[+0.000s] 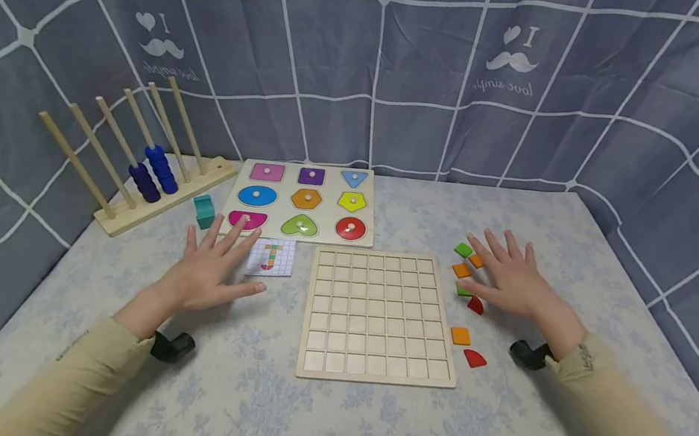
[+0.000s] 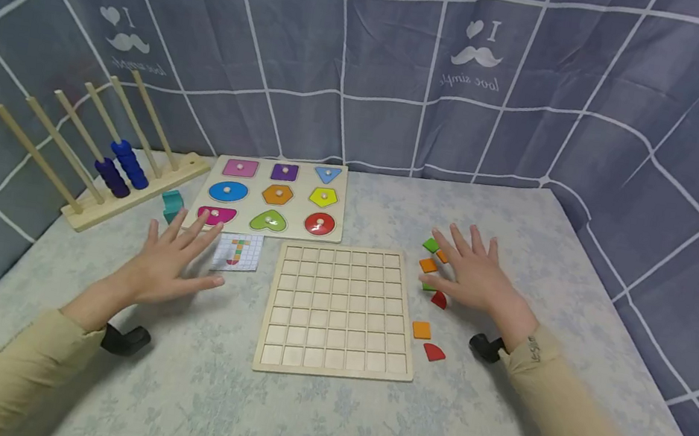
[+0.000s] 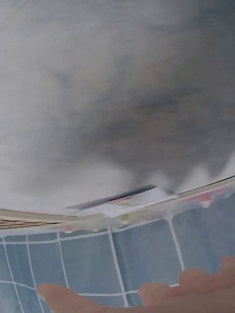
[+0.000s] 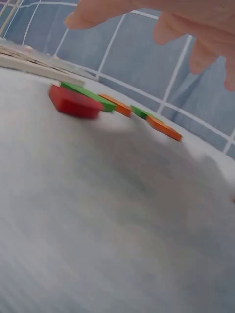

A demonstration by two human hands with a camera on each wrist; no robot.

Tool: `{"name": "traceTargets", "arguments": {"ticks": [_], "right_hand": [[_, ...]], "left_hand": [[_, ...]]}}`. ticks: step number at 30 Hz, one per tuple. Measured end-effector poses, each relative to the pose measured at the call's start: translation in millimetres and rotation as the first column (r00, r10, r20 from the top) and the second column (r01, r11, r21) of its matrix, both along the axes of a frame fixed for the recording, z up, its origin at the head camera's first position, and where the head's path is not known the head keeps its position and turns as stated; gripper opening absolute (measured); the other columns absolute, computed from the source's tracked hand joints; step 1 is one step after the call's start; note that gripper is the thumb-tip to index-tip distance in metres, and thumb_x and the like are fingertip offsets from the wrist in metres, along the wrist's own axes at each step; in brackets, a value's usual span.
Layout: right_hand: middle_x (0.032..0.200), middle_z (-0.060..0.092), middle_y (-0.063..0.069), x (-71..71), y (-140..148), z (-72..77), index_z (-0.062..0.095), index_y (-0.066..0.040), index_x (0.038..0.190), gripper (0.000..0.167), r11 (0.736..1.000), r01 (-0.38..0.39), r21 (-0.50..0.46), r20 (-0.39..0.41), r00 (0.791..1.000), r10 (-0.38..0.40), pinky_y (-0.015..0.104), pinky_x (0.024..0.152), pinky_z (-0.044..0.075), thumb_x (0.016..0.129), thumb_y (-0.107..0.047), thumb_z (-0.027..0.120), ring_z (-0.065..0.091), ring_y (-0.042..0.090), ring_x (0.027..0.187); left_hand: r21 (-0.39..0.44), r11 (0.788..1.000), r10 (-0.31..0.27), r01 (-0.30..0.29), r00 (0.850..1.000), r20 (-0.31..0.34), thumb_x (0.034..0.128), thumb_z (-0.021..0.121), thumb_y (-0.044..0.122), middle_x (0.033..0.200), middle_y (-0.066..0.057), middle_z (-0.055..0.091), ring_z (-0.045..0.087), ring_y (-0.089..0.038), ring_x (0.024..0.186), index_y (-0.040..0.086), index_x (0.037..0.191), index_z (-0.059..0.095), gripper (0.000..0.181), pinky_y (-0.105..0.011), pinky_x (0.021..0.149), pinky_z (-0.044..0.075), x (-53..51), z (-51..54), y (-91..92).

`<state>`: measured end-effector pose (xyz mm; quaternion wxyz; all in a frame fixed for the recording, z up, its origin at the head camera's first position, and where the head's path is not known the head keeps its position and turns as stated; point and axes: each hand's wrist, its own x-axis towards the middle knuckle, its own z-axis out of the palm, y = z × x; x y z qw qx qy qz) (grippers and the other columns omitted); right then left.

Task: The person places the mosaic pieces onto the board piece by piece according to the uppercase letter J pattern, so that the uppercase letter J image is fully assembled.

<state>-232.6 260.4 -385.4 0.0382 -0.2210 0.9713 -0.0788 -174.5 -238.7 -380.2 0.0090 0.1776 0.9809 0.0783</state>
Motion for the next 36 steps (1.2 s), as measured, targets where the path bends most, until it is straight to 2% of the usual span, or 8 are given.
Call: {"name": "traceTargets", "arguments": {"ticks": [7, 14, 18, 22, 28, 30, 34, 36], "right_hand": [[0.154, 0.007, 0.025, -7.9, -14, 0.1, 0.011, -0.014, 0.153, 0.088, 0.996, 0.071, -0.054, 0.043, 0.997, -0.069, 0.071, 0.103, -0.005, 0.089, -0.065, 0.043, -0.004, 0.049, 0.137], [0.152, 0.011, 0.027, -16.6, -19, 6.2, 0.015, -0.007, 0.151, 0.080, 0.968, 0.104, -0.229, 0.036, 0.994, -0.099, 0.069, 0.106, 0.007, 0.094, -0.056, 0.042, 0.006, 0.047, 0.138], [0.153, 0.010, 0.025, -19.9, -19, 11.6, 0.017, -0.005, 0.150, 0.075, 0.904, 0.153, -0.398, 0.074, 0.988, -0.135, 0.066, 0.108, 0.012, 0.096, -0.048, 0.046, 0.009, 0.044, 0.139], [0.151, 0.017, 0.025, -22.9, -18, 11.5, 0.023, -0.004, 0.149, 0.071, 0.828, 0.205, -0.522, 0.075, 0.978, -0.195, 0.063, 0.107, 0.019, 0.096, -0.045, 0.047, 0.017, 0.043, 0.137], [0.146, 0.031, 0.021, -22.7, -14, -3.6, 0.034, -0.002, 0.144, 0.068, 0.663, 0.257, -0.703, 0.093, 0.958, -0.273, 0.055, 0.107, 0.028, 0.094, -0.044, 0.053, 0.031, 0.040, 0.131], [0.144, 0.036, 0.017, -22.0, -12, -10.4, 0.038, -0.004, 0.142, 0.068, 0.620, 0.281, -0.732, 0.103, 0.946, -0.307, 0.051, 0.107, 0.032, 0.091, -0.047, 0.055, 0.036, 0.036, 0.129], [0.141, 0.040, 0.018, -21.4, -7, -19.1, 0.041, -0.002, 0.140, 0.066, 0.589, 0.286, -0.756, 0.103, 0.940, -0.324, 0.050, 0.104, 0.036, 0.090, -0.041, 0.060, 0.040, 0.037, 0.125], [0.140, 0.041, 0.020, -21.6, -6, -22.2, 0.041, -0.001, 0.139, 0.064, 0.585, 0.303, -0.752, 0.123, 0.937, -0.327, 0.052, 0.102, 0.038, 0.090, -0.036, 0.061, 0.042, 0.038, 0.123]], "left_hand": [[0.146, 0.988, -0.049, 0.046, 0.999, 0.015, 0.0842, 0.051, 0.065, 0.157, -0.010, 0.000, -0.015, -0.034, 0.140, 0.020, 0.153, 0.010, 0.092, -0.069, 0.104, -0.012, 9.6, -0.9, 17.5], [0.292, 0.947, -0.149, 0.135, 0.989, 0.026, 0.0862, 0.055, 0.058, 0.157, -0.005, -0.002, -0.010, -0.029, 0.142, 0.017, 0.153, 0.010, 0.091, -0.062, 0.111, 0.000, 26.3, -3.1, 39.0], [0.364, 0.917, -0.191, 0.163, 0.981, 0.041, 0.0866, 0.056, 0.056, 0.157, -0.003, -0.003, -0.007, -0.024, 0.143, 0.015, 0.152, 0.009, 0.091, -0.055, 0.114, 0.007, 41.8, -6.8, 49.2], [0.395, 0.903, -0.205, 0.166, 0.977, 0.059, 0.0860, 0.056, 0.058, 0.158, -0.002, 0.000, -0.001, -0.020, 0.143, 0.009, 0.152, 0.009, 0.094, -0.050, 0.114, 0.015, 52.3, -15.1, 56.9], [0.434, 0.878, -0.252, 0.200, 0.966, 0.064, 0.0870, 0.056, 0.056, 0.157, -0.009, 0.007, 0.004, -0.016, 0.143, 0.004, 0.151, 0.012, 0.093, -0.044, 0.115, 0.018, 55.6, -33.3, 66.6], [0.446, 0.869, -0.278, 0.216, 0.957, 0.078, 0.0874, 0.056, 0.056, 0.157, -0.008, 0.008, 0.005, -0.015, 0.143, 0.004, 0.151, 0.013, 0.092, -0.043, 0.115, 0.019, 56.2, -39.4, 69.2], [0.420, 0.871, -0.319, 0.255, 0.944, 0.088, 0.0855, 0.055, 0.061, 0.157, -0.007, 0.009, 0.006, -0.014, 0.142, 0.004, 0.150, 0.015, 0.095, -0.038, 0.116, 0.015, 57.6, -49.7, 72.8], [0.404, 0.874, -0.326, 0.268, 0.942, 0.080, 0.0837, 0.055, 0.063, 0.157, -0.007, 0.010, 0.007, -0.015, 0.143, 0.003, 0.150, 0.015, 0.098, -0.035, 0.117, 0.012, 58.0, -52.8, 73.5]]}}
